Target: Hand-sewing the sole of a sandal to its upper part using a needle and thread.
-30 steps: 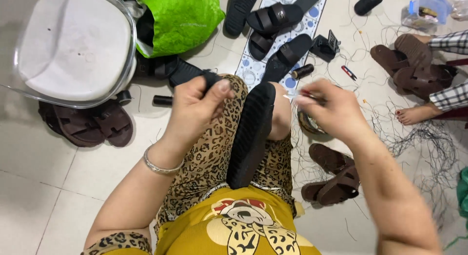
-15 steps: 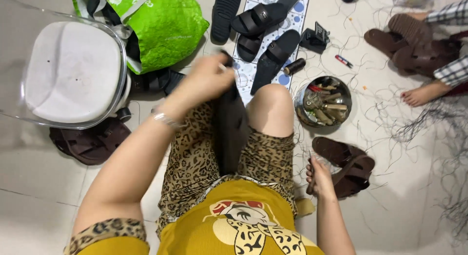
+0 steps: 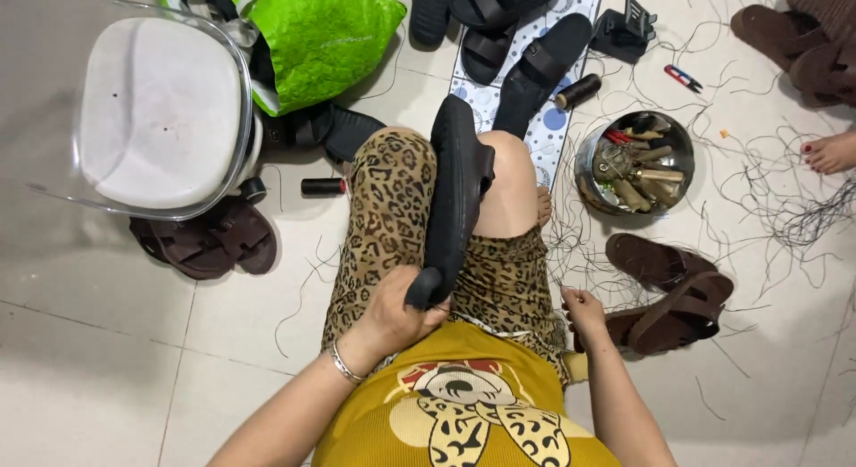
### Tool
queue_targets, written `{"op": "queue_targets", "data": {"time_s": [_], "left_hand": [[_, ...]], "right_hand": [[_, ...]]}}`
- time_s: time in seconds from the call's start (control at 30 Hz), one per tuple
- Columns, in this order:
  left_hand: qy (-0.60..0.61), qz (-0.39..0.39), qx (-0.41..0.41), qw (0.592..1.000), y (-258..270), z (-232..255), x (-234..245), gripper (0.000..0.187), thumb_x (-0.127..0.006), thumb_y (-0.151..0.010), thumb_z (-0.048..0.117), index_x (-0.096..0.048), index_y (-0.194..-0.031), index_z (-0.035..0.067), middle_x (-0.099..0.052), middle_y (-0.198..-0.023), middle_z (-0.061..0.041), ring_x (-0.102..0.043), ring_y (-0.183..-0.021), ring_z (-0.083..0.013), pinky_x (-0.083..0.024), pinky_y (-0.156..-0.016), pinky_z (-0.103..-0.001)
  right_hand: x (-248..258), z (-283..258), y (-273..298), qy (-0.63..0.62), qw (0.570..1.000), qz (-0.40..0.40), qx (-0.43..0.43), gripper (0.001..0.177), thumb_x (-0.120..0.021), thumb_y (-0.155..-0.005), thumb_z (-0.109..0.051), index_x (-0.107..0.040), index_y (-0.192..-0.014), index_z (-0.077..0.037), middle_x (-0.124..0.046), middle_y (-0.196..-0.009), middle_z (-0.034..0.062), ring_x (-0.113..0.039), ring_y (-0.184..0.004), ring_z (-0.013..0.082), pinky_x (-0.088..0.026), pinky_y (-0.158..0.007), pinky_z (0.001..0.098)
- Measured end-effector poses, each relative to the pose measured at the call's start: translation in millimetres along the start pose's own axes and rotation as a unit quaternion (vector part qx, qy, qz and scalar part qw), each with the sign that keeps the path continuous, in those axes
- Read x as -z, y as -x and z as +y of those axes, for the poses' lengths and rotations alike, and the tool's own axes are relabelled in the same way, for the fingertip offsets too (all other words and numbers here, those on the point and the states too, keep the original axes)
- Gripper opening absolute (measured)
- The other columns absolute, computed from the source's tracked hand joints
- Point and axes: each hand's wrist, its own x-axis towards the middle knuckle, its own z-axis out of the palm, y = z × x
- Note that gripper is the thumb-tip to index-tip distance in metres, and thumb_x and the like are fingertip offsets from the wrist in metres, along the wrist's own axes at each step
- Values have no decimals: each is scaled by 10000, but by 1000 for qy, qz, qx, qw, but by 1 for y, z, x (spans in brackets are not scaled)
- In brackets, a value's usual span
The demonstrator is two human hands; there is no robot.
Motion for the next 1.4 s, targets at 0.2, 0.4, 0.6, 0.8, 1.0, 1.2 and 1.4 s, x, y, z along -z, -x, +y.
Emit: {"op": "queue_targets", "data": {"time_s": [0.2,0.4,0.6,0.8,1.0,1.2,1.4], "left_hand": [[20,-28,12,999,9,-4,-1,306,-689,-942,202,-514,-992,-44,-554,-762,-183,-595,-637,-396,-511,-537,-452],[59,-58,75,994,11,-6,9,438,-793,-867,220,-558,-1083,-80,-603,-810,-209,-648,-685,-405,-547,-556,-456],[-61,-67,132,987,36,-2,-7,389,-774,-830,288,-626,-998,-30,-623,-718,-147,-664,-612,-336,-540,-504,-402],[-25,-2,407,913,-49,0,49,212,-685,-840,120,-579,-764,-47,-584,-561,-299,-600,-589,-562,-395,-463,-549],[439,238,515,696,-94,-12,88,139,-528,-885,0,-430,-842,89,-580,-556,-189,-659,-475,-317,-531,-419,-417],[557,235,605,518,-10,-59,74,61,-542,-862,137,-545,-858,77,-395,-519,-156,-496,-455,-348,-443,-404,-470],[570,227,650,449,13,-66,71,55,-547,-868,192,-549,-844,141,-409,-596,-97,-478,-527,-283,-412,-480,-421]], "right_hand": [[-3,-45,17,15,999,10,26,385,-729,-952,-330,-712,-1095,27,-685,-790,228,-585,-568,239,-481,-415,340],[1,-59,-7,0,999,24,37,380,-751,-937,-342,-693,-1106,-6,-673,-771,221,-575,-542,243,-498,-392,360],[6,-60,3,27,999,29,24,365,-719,-947,-336,-711,-1096,-3,-701,-801,225,-599,-579,248,-510,-403,351],[1,-23,-9,34,998,35,26,375,-754,-920,-370,-737,-1076,-30,-721,-791,222,-656,-587,278,-549,-411,381],[11,6,-24,43,998,54,9,333,-629,-968,-222,-702,-1160,41,-715,-803,259,-658,-610,313,-547,-455,405],[16,-4,-22,7,999,49,4,419,-734,-925,-343,-720,-1143,14,-723,-823,252,-650,-625,293,-547,-465,406],[19,-19,-39,120,993,8,-10,667,-724,-936,-427,-611,-1393,45,-686,-1219,354,-704,-1022,461,-642,-627,492]]}}
